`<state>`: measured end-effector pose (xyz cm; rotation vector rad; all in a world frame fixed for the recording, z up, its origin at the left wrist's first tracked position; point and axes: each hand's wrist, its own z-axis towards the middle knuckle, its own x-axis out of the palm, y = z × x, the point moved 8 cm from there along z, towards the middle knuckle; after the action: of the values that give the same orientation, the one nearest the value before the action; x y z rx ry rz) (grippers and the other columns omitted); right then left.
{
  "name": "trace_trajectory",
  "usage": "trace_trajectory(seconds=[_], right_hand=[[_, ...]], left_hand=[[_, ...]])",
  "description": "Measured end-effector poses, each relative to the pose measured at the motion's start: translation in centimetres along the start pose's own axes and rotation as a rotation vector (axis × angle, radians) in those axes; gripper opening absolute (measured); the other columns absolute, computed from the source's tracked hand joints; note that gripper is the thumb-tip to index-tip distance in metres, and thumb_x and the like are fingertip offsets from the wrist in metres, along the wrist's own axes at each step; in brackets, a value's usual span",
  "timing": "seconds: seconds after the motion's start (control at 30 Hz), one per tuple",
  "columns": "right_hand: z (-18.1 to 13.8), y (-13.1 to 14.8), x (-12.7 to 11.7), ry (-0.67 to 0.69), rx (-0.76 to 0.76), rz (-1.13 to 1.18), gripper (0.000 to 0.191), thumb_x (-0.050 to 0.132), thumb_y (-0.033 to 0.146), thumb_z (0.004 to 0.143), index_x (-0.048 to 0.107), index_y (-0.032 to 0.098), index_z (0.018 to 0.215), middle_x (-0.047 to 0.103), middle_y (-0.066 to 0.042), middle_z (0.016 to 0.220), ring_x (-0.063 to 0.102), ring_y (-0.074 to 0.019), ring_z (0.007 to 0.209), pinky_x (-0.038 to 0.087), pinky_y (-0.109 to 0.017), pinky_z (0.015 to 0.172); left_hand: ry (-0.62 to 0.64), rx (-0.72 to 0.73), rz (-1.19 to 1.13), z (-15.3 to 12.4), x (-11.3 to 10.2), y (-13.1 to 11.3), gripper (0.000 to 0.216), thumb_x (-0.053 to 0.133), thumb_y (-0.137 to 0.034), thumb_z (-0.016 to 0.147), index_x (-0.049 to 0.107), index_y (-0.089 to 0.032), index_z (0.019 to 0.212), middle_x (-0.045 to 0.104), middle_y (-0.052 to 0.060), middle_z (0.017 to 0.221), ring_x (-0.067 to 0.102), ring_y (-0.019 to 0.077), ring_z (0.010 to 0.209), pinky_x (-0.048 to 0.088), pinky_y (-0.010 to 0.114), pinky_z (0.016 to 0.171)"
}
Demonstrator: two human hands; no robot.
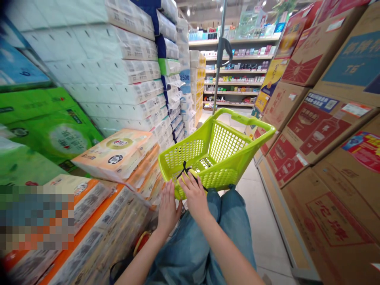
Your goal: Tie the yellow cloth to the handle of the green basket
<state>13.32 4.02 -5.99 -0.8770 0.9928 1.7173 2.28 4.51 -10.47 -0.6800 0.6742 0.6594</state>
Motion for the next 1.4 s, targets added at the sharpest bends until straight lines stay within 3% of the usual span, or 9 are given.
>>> trace_trajectory(seconds=[0.13, 0.23, 0.33, 0.53, 0.67, 0.87, 1.1, 1.27, 1.4], right_hand=[[-0.8, -7.3, -3.2, -0.101, 0.21, -0.102, 0.075, 0.036, -0.005, 0.078, 0.046, 0.026, 0.146, 0.04, -0.003, 0.157, 0.025, -0.0238, 0.15, 0.018, -0.058, 0.121], [-0.7, -9.7, -4.6, -0.154, 0.325, -0.166, 0.074, 0.037, -0.005, 0.077, 0.048, 0.022, 0.144, 0.04, -0.006, 0.157, 0.023, -0.0278, 0.151, 0.014, -0.064, 0.12], [-0.2, -7.4, -3.8, -0.172, 0.307, -0.175, 0.069, 0.038, -0.004, 0.079, 0.047, 0.014, 0.145, 0.04, -0.011, 0.156, 0.027, -0.0284, 0.149, 0.02, -0.058, 0.12], [0.1, 2.5, 1.5, -0.127, 0.108, -0.044, 0.064, 0.039, 0.002, 0.086, 0.043, 0.015, 0.148, 0.04, -0.01, 0.157, 0.03, -0.0228, 0.148, 0.028, -0.046, 0.12], [-0.4, 4.4, 2.3, -0.074, 0.008, 0.0, 0.063, 0.038, 0.003, 0.088, 0.04, 0.015, 0.15, 0.038, -0.007, 0.158, 0.03, -0.0198, 0.148, 0.03, -0.044, 0.12], [-0.9, -0.3, -0.5, -0.037, -0.063, -0.008, 0.075, 0.038, -0.004, 0.078, 0.042, 0.02, 0.149, 0.041, -0.005, 0.156, 0.028, -0.0177, 0.149, 0.028, -0.045, 0.121], [-0.3, -8.6, -3.2, -0.175, 0.246, -0.097, 0.079, 0.036, -0.006, 0.075, 0.042, 0.02, 0.149, 0.043, -0.006, 0.156, 0.027, -0.0214, 0.15, 0.025, -0.05, 0.122], [0.5, -2.7, -0.6, -0.111, 0.257, -0.136, 0.061, 0.035, 0.001, 0.086, 0.042, 0.006, 0.147, 0.04, -0.016, 0.156, 0.029, -0.0284, 0.148, 0.028, -0.052, 0.12], [0.6, 3.5, 2.0, -0.058, 0.103, -0.082, 0.056, 0.038, 0.008, 0.091, 0.045, 0.011, 0.146, 0.044, -0.013, 0.154, 0.034, -0.0254, 0.146, 0.03, -0.047, 0.12]], left_hand=[[-0.008, 0.007, -0.007, 0.0, -0.2, -0.1, 0.079, 0.047, -0.01, 0.089, 0.007, -0.016, 0.158, 0.033, 0.019, 0.159, 0.026, 0.0298, 0.149, 0.035, 0.055, 0.116], [-0.014, 0.001, 0.001, 0.0, -0.1, -0.2, 0.081, 0.048, -0.01, 0.089, 0.007, -0.014, 0.158, 0.033, 0.019, 0.158, 0.026, 0.0292, 0.15, 0.035, 0.054, 0.117], [-0.028, -0.009, 0.01, 0.0, 0.1, -0.2, 0.08, 0.048, -0.011, 0.089, 0.006, -0.014, 0.158, 0.034, 0.019, 0.158, 0.025, 0.0289, 0.15, 0.035, 0.054, 0.117], [0.001, -0.007, 0.049, -0.2, 0.3, 0.1, 0.076, 0.043, -0.01, 0.091, 0.006, -0.014, 0.158, 0.035, 0.019, 0.158, 0.027, 0.0282, 0.149, 0.035, 0.052, 0.118], [0.023, -0.002, 0.063, -0.2, 0.3, 0.3, 0.078, 0.043, -0.008, 0.089, 0.007, -0.015, 0.158, 0.035, 0.017, 0.158, 0.028, 0.0274, 0.149, 0.033, 0.051, 0.119], [0.014, -0.009, 0.007, -0.1, 0.3, 0.1, 0.082, 0.047, -0.009, 0.088, 0.005, -0.015, 0.158, 0.033, 0.019, 0.158, 0.024, 0.0281, 0.15, 0.034, 0.054, 0.117], [-0.005, -0.006, -0.037, 0.0, 0.0, 0.0, 0.083, 0.048, -0.008, 0.087, 0.006, -0.015, 0.158, 0.032, 0.019, 0.159, 0.024, 0.0304, 0.15, 0.033, 0.056, 0.117], [-0.01, -0.002, -0.021, -0.1, 0.2, 0.2, 0.081, 0.046, -0.009, 0.088, 0.006, -0.015, 0.158, 0.033, 0.019, 0.158, 0.025, 0.0298, 0.15, 0.035, 0.055, 0.116], [0.011, -0.018, 0.058, -0.2, 0.5, 0.3, 0.074, 0.04, -0.008, 0.09, 0.011, -0.014, 0.158, 0.036, 0.018, 0.157, 0.027, 0.0283, 0.149, 0.033, 0.051, 0.119]])
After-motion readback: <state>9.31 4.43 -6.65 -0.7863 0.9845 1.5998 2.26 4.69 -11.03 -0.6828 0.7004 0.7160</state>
